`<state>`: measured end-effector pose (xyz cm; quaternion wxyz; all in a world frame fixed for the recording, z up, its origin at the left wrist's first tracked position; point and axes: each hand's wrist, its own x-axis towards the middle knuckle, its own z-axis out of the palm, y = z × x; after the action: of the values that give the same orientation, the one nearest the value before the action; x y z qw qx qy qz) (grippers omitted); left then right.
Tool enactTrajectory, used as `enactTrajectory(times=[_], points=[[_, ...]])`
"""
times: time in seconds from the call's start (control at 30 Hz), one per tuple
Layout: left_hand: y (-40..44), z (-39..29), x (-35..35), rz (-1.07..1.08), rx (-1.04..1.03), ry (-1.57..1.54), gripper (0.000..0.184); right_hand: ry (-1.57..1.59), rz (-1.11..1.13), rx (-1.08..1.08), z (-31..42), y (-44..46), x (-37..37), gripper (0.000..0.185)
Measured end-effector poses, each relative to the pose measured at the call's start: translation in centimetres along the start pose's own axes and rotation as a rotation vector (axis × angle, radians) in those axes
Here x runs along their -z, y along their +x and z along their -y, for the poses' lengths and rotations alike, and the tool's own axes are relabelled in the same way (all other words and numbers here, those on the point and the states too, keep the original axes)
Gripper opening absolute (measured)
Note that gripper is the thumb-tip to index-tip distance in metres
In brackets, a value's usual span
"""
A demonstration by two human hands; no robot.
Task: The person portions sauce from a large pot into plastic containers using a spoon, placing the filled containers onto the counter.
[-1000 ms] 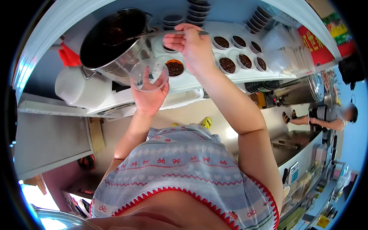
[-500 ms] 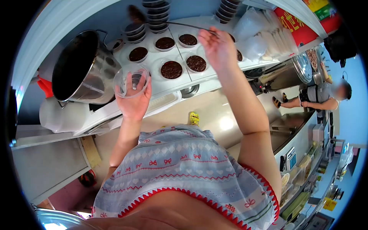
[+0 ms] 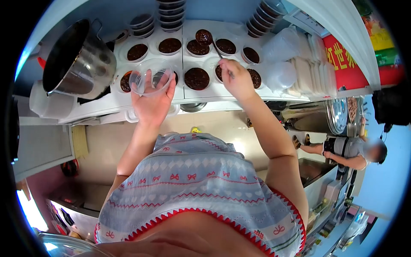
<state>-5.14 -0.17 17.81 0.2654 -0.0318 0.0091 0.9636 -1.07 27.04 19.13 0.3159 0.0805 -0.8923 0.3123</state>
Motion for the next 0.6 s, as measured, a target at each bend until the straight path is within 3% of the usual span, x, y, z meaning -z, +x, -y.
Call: enactTrajectory(times=[0.1,0.33,0.6], points=[[0.7,1.9,0.5,-0.035,-0.045,0.031,0.059,-0.140,0.066,0.168,-0.5,0.2,-0.7,0.017],[6.6,2.8,0.3,-0.105,-0.053,-0.102,0.063,-0.195,0.097,0.224,0.2,0.5,-1.7,0.021],[11.9,3.1,0.9,-0.163,-0.020,-0.010,0.059,-0.186,0.140,0.167,1.2,0.8,-1.9,0.018]])
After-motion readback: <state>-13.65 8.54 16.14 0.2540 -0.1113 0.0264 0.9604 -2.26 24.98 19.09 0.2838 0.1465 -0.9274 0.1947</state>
